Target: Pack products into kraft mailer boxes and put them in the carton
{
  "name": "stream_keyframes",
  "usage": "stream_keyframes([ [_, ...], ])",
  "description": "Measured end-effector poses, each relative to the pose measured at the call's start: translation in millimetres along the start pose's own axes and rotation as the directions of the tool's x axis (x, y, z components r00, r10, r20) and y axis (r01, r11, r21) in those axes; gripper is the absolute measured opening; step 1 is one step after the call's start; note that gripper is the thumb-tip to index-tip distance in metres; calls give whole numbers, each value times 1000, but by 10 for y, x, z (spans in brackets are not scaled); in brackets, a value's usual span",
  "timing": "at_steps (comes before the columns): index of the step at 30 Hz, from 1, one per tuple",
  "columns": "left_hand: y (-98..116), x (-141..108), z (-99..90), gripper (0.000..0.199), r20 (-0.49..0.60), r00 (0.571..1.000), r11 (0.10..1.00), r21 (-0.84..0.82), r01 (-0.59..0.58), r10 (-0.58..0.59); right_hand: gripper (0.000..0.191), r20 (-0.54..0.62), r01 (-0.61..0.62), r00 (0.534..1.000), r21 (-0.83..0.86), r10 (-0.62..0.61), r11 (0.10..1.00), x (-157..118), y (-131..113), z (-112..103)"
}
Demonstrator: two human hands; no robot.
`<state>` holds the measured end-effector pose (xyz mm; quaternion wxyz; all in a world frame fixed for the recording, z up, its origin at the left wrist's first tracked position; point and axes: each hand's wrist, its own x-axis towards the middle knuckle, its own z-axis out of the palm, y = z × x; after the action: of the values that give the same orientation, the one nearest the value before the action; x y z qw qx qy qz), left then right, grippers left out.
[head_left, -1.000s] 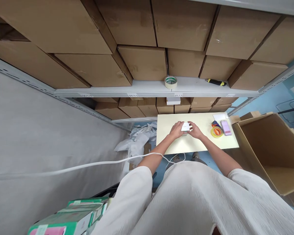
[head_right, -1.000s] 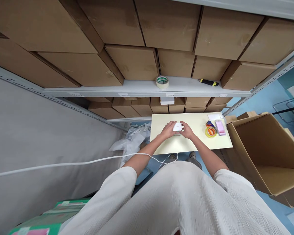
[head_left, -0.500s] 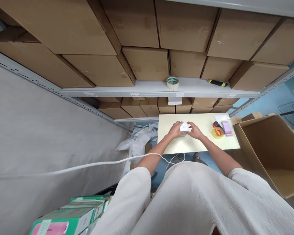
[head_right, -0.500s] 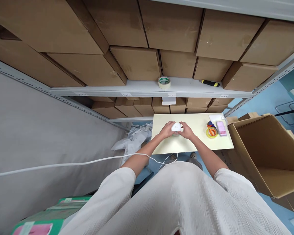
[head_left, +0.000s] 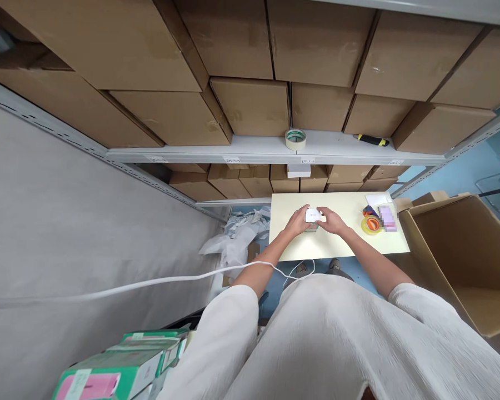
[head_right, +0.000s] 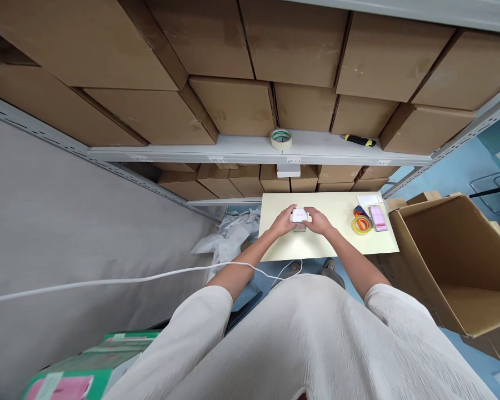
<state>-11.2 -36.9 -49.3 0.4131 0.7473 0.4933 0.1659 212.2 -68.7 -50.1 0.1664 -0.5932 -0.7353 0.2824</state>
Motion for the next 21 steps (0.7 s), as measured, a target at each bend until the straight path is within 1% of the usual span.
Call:
stream_keyframes([
  [2,-1,1,4,97,-1,1000,1000,-9,-4,4,57,24,50,999,-90,-48,995,17,-38,-52],
  [6,6,-4,9,102,3,1000,1000,-19,-12,12,41,104,146,987,-231,-125,962,59,-129,-158],
  [11,7,-28,11,112,12,1000,999,-42,-25,26,33,212,255,960,-379,-185,890,166,-230,-245],
  [16,2,-55,10,120,14,1000,998,-69,-4,5,35,326,374,918,-518,-226,770,273,-348,-221],
  [19,-10,-63,-10,120,8,1000,996,-84,-9,10,41,383,452,884,-559,-267,695,306,-379,-195],
  [21,-18,-63,-27,120,3,1000,995,-97,-5,6,45,403,493,865,-567,-301,659,320,-354,-193],
])
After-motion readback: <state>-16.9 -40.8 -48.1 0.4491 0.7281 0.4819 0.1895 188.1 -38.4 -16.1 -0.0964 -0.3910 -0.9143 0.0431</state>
